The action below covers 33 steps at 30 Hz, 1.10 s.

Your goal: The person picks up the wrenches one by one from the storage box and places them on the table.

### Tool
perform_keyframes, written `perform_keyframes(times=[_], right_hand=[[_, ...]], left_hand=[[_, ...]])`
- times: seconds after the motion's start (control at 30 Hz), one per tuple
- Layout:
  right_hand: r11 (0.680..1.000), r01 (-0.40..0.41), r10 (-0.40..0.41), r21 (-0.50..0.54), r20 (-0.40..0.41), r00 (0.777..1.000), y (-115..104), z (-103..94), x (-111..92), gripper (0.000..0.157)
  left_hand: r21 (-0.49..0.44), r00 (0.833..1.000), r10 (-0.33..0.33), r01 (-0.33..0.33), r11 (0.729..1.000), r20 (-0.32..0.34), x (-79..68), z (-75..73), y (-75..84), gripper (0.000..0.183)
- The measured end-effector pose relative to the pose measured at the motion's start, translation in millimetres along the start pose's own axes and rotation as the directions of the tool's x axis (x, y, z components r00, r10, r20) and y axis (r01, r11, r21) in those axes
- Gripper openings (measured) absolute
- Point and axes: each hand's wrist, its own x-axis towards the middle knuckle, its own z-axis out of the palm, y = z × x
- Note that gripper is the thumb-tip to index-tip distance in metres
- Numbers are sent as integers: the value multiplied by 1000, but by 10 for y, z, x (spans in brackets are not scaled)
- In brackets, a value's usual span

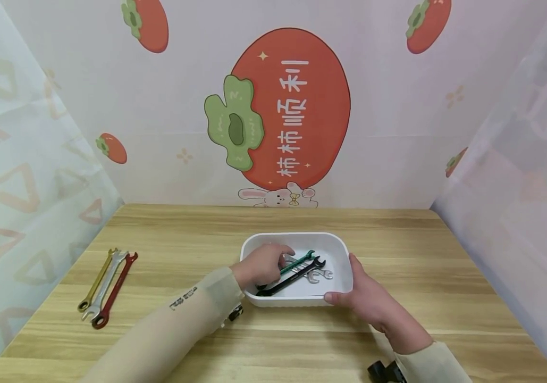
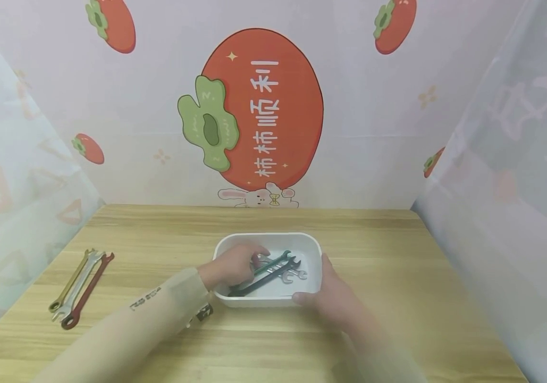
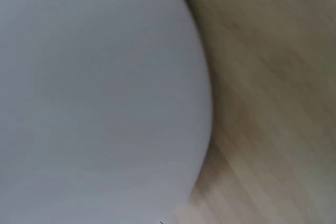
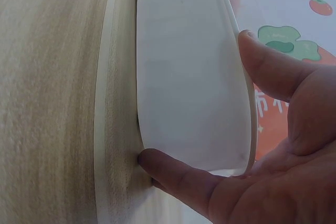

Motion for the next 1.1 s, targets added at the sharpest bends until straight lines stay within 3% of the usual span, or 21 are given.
perform_keyframes(times=[0.37, 0.57, 0.77, 0.97, 1.1], right_hand=[[1000, 9, -9, 5, 8, 1000, -24, -13, 20, 126], [999, 31, -32, 14, 3, 999, -13, -21, 37, 127], [999, 26, -26, 24, 1, 1000, -13, -25, 25, 126], [999, 23, -23, 32, 1, 1000, -12, -20, 6, 127], [999, 24, -24, 36, 0, 1000, -9, -13, -1, 127]], left_hand=[[-45, 999, -28, 28, 999, 21, -8, -69, 20, 54], [-197, 998, -55, 54, 979, -2, 15, -189, -14, 41], [-469, 995, -101, 88, 879, -2, 14, -296, -45, 52], [-610, 987, -158, 132, 781, 11, -26, -344, -96, 68], [-698, 982, -184, 154, 699, 33, -70, -388, -135, 68]])
